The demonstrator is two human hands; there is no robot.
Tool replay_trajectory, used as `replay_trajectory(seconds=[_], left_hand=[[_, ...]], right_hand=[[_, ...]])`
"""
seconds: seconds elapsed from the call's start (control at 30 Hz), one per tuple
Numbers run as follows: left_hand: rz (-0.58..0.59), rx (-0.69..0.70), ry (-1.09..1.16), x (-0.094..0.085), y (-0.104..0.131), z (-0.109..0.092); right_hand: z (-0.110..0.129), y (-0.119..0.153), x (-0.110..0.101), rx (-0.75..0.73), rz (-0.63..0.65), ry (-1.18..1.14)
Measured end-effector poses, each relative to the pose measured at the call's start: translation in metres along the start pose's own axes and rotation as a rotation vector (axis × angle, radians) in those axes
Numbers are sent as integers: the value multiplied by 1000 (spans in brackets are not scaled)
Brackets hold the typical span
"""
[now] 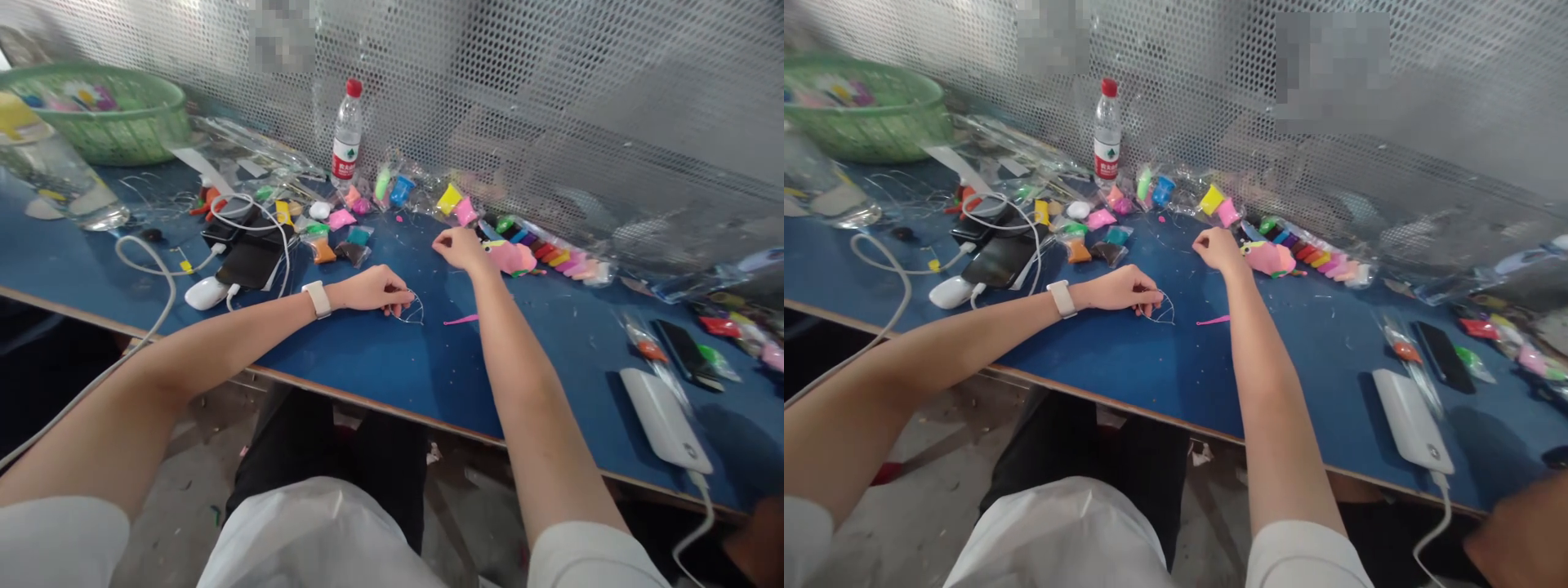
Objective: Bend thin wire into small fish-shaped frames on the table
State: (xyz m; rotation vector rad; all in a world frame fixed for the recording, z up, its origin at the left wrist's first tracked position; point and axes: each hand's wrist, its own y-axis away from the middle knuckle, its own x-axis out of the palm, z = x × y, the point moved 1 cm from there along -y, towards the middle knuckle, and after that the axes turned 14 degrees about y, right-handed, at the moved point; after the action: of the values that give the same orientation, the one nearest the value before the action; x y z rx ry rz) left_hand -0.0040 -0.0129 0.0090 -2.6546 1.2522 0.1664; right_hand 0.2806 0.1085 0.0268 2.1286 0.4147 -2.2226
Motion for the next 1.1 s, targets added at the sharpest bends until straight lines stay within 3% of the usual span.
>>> replay_trajectory(seconds=[0.33, 0.57, 0.8, 1.0, 1.1], left_hand=[[4, -5, 3, -3, 2, -8], [37, -29, -26, -7, 1, -5], [32, -48, -33, -7, 3, -7], [45, -41, -53, -8, 3, -10], [52, -42, -54, -8, 3, -8]], right_hand=[[-37, 7, -11, 4, 122, -193], [-63, 15, -25, 129, 44, -116], [-51, 18, -4, 29, 93, -114], [-50, 21, -2, 94, -7, -162], [-50, 21, -4, 24, 85, -160]])
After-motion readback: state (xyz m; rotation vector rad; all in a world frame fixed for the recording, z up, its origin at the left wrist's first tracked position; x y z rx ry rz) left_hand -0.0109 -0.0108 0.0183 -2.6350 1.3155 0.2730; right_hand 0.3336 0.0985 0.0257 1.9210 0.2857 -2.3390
